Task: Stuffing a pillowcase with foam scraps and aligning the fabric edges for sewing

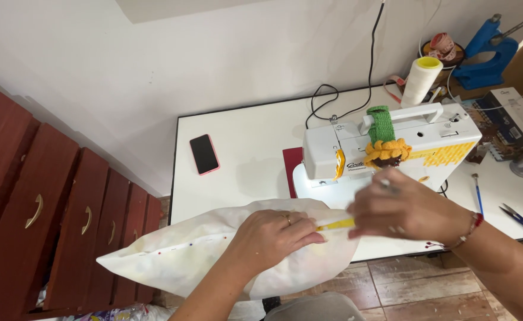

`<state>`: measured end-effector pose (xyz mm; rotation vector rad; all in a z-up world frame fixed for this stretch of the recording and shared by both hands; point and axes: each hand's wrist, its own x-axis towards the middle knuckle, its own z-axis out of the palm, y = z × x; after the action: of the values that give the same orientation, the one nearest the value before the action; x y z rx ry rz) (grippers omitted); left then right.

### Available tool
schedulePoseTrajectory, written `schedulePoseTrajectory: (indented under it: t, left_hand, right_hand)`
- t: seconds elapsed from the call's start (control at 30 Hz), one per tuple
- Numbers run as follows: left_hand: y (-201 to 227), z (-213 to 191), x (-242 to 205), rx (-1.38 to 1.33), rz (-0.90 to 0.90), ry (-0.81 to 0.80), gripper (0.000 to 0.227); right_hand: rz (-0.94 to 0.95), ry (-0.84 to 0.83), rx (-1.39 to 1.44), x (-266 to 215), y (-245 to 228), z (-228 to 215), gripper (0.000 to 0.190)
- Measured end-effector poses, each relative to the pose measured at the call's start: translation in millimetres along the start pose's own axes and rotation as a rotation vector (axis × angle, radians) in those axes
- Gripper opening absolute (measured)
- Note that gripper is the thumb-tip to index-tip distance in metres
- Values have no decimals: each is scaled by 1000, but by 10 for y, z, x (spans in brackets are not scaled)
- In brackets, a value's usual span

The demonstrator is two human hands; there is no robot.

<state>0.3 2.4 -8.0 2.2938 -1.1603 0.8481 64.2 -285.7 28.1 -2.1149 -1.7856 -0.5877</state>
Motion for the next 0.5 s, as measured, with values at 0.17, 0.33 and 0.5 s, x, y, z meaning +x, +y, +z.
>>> schedulePoseTrajectory:
  t: [0.17,0.33,0.5]
  left_hand:
    - [18,-39,1,-17,0,0,30]
    - [19,-76,25,-44,7,-35,29]
    - [37,-72,31,-25,12,-35,27]
  right_hand:
    - [-273,5,-74,106,-126,-203,13]
    - [-276,-162,86,203,-80,-281,18]
    - [-145,-153,168,143,11,-221,21]
